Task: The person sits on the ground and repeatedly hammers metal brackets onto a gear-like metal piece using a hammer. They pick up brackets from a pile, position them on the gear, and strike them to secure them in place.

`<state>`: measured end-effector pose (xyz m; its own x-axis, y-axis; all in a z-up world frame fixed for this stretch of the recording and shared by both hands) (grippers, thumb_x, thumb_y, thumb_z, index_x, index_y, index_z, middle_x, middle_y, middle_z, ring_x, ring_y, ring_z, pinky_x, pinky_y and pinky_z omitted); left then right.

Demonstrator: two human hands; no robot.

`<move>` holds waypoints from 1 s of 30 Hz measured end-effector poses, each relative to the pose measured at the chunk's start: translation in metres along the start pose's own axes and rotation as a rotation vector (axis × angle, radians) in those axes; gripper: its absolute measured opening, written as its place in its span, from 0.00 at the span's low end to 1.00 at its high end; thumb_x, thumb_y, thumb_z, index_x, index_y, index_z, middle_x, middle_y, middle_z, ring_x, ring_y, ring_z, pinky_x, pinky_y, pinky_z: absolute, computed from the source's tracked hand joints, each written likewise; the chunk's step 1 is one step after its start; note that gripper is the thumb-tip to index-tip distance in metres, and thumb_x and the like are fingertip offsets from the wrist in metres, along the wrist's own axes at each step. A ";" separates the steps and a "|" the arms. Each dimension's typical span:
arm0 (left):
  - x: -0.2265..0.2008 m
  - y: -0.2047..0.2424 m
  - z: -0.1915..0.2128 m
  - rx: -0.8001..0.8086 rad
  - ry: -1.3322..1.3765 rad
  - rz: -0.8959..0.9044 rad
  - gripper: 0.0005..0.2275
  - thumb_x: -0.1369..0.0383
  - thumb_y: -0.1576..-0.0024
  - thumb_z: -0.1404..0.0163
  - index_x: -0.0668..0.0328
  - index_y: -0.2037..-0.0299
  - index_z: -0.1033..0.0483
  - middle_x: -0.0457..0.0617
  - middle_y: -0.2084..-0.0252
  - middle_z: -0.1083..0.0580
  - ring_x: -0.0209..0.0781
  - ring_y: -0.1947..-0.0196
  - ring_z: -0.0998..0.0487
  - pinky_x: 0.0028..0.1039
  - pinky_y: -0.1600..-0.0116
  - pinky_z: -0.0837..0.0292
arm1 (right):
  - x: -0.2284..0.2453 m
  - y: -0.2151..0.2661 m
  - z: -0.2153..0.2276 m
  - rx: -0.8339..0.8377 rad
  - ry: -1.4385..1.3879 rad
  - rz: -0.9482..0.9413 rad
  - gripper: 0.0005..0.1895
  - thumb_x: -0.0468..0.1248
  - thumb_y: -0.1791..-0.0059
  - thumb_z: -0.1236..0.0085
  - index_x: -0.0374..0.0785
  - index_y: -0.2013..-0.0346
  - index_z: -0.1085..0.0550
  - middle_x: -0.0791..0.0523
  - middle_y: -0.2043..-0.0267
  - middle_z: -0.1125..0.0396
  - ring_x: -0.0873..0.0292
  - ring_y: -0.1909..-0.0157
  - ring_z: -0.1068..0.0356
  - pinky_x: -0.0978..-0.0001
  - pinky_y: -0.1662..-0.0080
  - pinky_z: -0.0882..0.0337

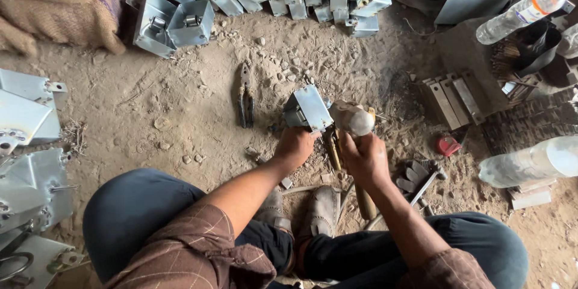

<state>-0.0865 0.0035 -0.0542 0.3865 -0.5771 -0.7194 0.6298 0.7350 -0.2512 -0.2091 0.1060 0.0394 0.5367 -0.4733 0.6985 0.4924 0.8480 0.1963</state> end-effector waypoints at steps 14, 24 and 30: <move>-0.012 0.002 0.011 -0.143 0.168 -0.131 0.06 0.73 0.42 0.47 0.71 0.65 0.20 0.61 0.72 0.21 0.54 0.75 0.19 0.38 0.68 0.20 | 0.019 0.006 -0.013 0.032 0.162 0.108 0.13 0.43 0.46 0.50 0.35 0.63 0.28 0.53 0.80 0.29 0.60 0.84 0.33 0.65 0.81 0.30; 0.000 -0.004 0.007 -0.104 0.108 -0.077 0.07 0.70 0.41 0.46 0.68 0.64 0.19 0.60 0.72 0.21 0.54 0.74 0.18 0.38 0.68 0.20 | 0.023 0.010 -0.015 0.007 0.109 0.170 0.18 0.46 0.47 0.47 0.33 0.68 0.25 0.52 0.81 0.28 0.61 0.81 0.27 0.65 0.77 0.28; 0.013 -0.005 -0.018 0.085 0.014 0.064 0.11 0.66 0.37 0.46 0.67 0.66 0.19 0.61 0.74 0.21 0.54 0.76 0.19 0.39 0.68 0.21 | 0.013 0.012 -0.009 0.025 0.089 0.098 0.15 0.44 0.48 0.46 0.34 0.67 0.24 0.52 0.83 0.29 0.61 0.83 0.30 0.66 0.78 0.29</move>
<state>-0.0968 -0.0006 -0.0739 0.4189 -0.5247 -0.7411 0.6593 0.7370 -0.1490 -0.1902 0.1076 0.0446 0.6407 -0.4064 0.6514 0.4179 0.8963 0.1483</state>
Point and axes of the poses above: each hand's wrist, its own y-axis away from the middle knuckle, its own z-axis out of the back of the hand, x = y × z, the point moved 10 cm from there along -y, towards the middle knuckle
